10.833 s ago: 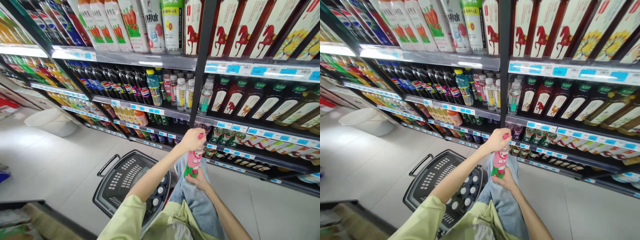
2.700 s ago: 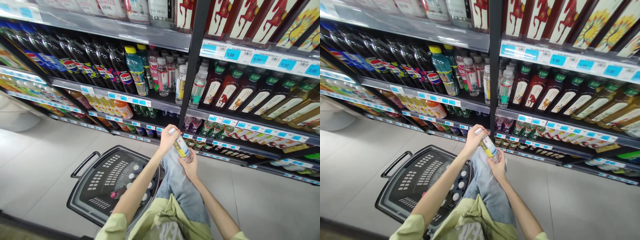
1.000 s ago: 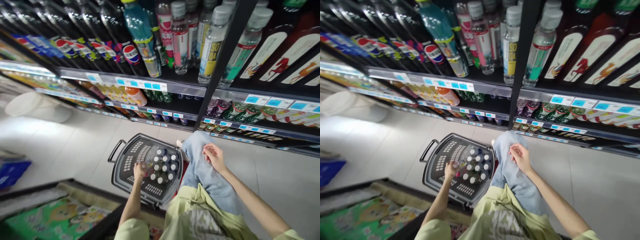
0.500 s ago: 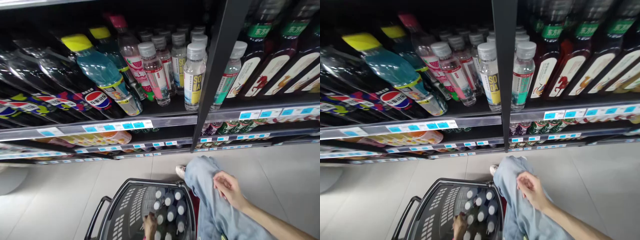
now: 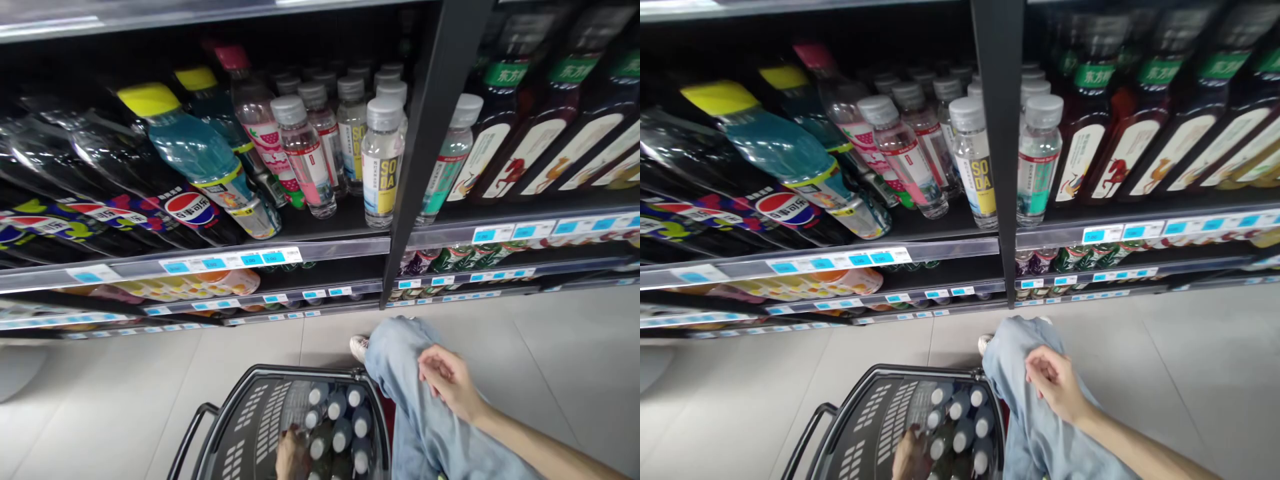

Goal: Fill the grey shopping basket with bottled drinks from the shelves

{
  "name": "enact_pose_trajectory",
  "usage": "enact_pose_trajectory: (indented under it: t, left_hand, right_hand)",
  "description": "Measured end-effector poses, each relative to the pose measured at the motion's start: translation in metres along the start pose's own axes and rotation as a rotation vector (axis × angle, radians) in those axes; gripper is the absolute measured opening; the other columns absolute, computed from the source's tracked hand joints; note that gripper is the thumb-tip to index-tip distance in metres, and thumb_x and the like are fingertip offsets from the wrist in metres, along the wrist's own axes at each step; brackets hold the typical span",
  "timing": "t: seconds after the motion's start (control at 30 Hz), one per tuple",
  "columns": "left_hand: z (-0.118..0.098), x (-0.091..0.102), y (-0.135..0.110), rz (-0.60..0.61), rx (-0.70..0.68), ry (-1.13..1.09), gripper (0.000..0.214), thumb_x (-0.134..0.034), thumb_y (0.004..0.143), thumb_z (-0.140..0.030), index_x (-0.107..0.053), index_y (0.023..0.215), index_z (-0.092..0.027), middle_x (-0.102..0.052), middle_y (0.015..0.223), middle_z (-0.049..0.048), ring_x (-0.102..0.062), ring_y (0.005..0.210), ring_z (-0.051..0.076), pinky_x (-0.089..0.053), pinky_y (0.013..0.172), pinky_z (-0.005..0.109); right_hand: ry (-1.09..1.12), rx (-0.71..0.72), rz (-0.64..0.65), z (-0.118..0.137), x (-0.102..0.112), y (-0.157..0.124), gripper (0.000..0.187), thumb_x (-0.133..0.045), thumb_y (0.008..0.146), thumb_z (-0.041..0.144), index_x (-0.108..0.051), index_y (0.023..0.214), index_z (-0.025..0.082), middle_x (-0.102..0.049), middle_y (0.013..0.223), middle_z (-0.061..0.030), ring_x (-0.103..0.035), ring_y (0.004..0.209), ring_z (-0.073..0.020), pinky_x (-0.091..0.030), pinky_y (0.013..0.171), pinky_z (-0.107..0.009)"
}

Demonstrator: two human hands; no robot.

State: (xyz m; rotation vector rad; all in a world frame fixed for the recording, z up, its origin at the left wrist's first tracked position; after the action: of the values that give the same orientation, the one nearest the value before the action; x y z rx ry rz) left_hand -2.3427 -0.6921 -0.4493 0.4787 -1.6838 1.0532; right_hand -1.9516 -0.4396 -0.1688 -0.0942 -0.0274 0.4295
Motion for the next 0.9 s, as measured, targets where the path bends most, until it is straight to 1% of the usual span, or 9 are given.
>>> enact_pose_trajectory:
  t: [0.07,0.17,0.27,0.33,0.43,0.57,0.67,0.73,0.9]
  left_hand:
    - [-0.013,0.032,0.003,-0.015,-0.03,-0.036,0.021,-0.05,0.093,-0.018,-0.071,0.092,-0.022,-0.08,0.1,0.0124,-0.08,0.095,0.028,-0.053,0.075,0.031]
    - [-0.041,0.107,0.001,-0.148,-0.065,-0.11,0.024,-0.047,0.102,-0.029,-0.07,0.099,-0.023,-0.078,0.083,0.0102,-0.077,0.081,0.03,-0.044,0.065,0.03]
    - [-0.089,0.213,-0.019,-0.458,-0.226,-0.221,0.023,-0.052,0.102,-0.032,-0.071,0.105,-0.021,-0.074,0.076,0.0057,-0.071,0.067,0.023,-0.037,0.061,0.027]
    - [-0.133,0.293,-0.05,-0.702,-0.441,-0.335,0.02,-0.055,0.101,-0.031,-0.071,0.103,-0.02,-0.07,0.071,0.0033,-0.068,0.067,0.02,-0.042,0.064,0.026]
    - [-0.205,0.403,-0.111,-0.996,-0.805,-0.452,0.021,-0.052,0.105,-0.03,-0.071,0.108,-0.02,-0.074,0.091,0.0072,-0.072,0.087,0.021,-0.055,0.084,0.03]
    - [-0.298,0.516,-0.166,-1.176,-1.036,-0.404,0.037,-0.054,0.105,-0.029,-0.064,0.138,-0.017,-0.064,0.143,0.0181,-0.06,0.136,0.029,-0.052,0.115,0.044]
    - [-0.353,0.578,-0.176,-1.23,-1.022,-0.322,0.051,-0.055,0.102,-0.027,-0.057,0.151,-0.012,-0.049,0.161,0.0224,-0.048,0.148,0.036,-0.044,0.123,0.053]
    - [-0.381,0.607,-0.171,-1.214,-0.974,-0.264,0.058,-0.055,0.1,-0.025,-0.053,0.155,-0.011,-0.045,0.166,0.0221,-0.043,0.152,0.04,-0.043,0.124,0.056]
    - [-0.41,0.636,-0.154,-1.129,-0.832,-0.161,0.045,-0.052,0.101,-0.026,-0.066,0.141,-0.009,-0.054,0.157,0.0227,-0.049,0.143,0.042,-0.046,0.117,0.056]
  right_hand:
    - [0.021,-0.005,0.002,0.0,0.0,0.001,0.051,-0.075,0.092,0.069,-0.068,0.089,0.019,-0.069,0.067,-0.0024,-0.054,0.041,-0.0093,-0.036,0.038,-0.018]
    - [0.047,-0.009,0.006,-0.001,-0.001,0.001,0.055,-0.076,0.088,0.073,-0.068,0.088,0.019,-0.069,0.067,-0.0021,-0.052,0.041,-0.0093,-0.036,0.038,-0.019]
    - [0.068,-0.007,0.007,-0.003,-0.001,0.001,0.057,-0.078,0.085,0.075,-0.069,0.086,0.019,-0.068,0.066,-0.0029,-0.05,0.041,-0.0104,-0.035,0.037,-0.021]
    - [0.081,-0.003,0.017,-0.005,-0.002,0.001,0.056,-0.079,0.084,0.075,-0.07,0.085,0.02,-0.068,0.066,-0.0036,-0.051,0.041,-0.0114,-0.035,0.036,-0.022]
    - [0.099,0.009,0.041,-0.009,-0.003,0.002,0.055,-0.081,0.082,0.074,-0.069,0.084,0.02,-0.067,0.064,-0.002,-0.051,0.041,-0.0109,-0.033,0.037,-0.021]
    - [0.132,0.019,0.072,-0.018,-0.007,0.005,0.056,-0.082,0.08,0.073,-0.068,0.085,0.02,-0.066,0.066,-0.0008,-0.051,0.04,-0.0101,-0.027,0.035,-0.018]
    - [0.142,0.029,0.078,-0.026,-0.009,0.008,0.055,-0.083,0.08,0.071,-0.068,0.085,0.019,-0.067,0.068,-0.0021,-0.052,0.041,-0.01,-0.026,0.036,-0.017]
    - [0.147,0.023,0.075,-0.031,-0.009,0.012,0.057,-0.084,0.077,0.074,-0.067,0.084,0.019,-0.068,0.067,-0.0023,-0.052,0.04,-0.01,-0.024,0.035,-0.016]
    - [0.173,0.013,0.061,-0.034,0.001,0.022,0.065,-0.089,0.066,0.078,-0.064,0.082,0.02,-0.066,0.063,-0.0002,-0.047,0.036,-0.0082,-0.022,0.033,-0.016]
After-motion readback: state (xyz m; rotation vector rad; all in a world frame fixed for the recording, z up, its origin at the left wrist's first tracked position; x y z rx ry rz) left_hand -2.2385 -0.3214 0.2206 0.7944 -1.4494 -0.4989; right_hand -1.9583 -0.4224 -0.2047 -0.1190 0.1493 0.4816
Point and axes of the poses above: each hand's wrist, its own y-axis towards the middle knuckle, its own x-axis out of the back of the hand, z = x × y, the point moved 9 cm from there along y, towards the middle knuckle
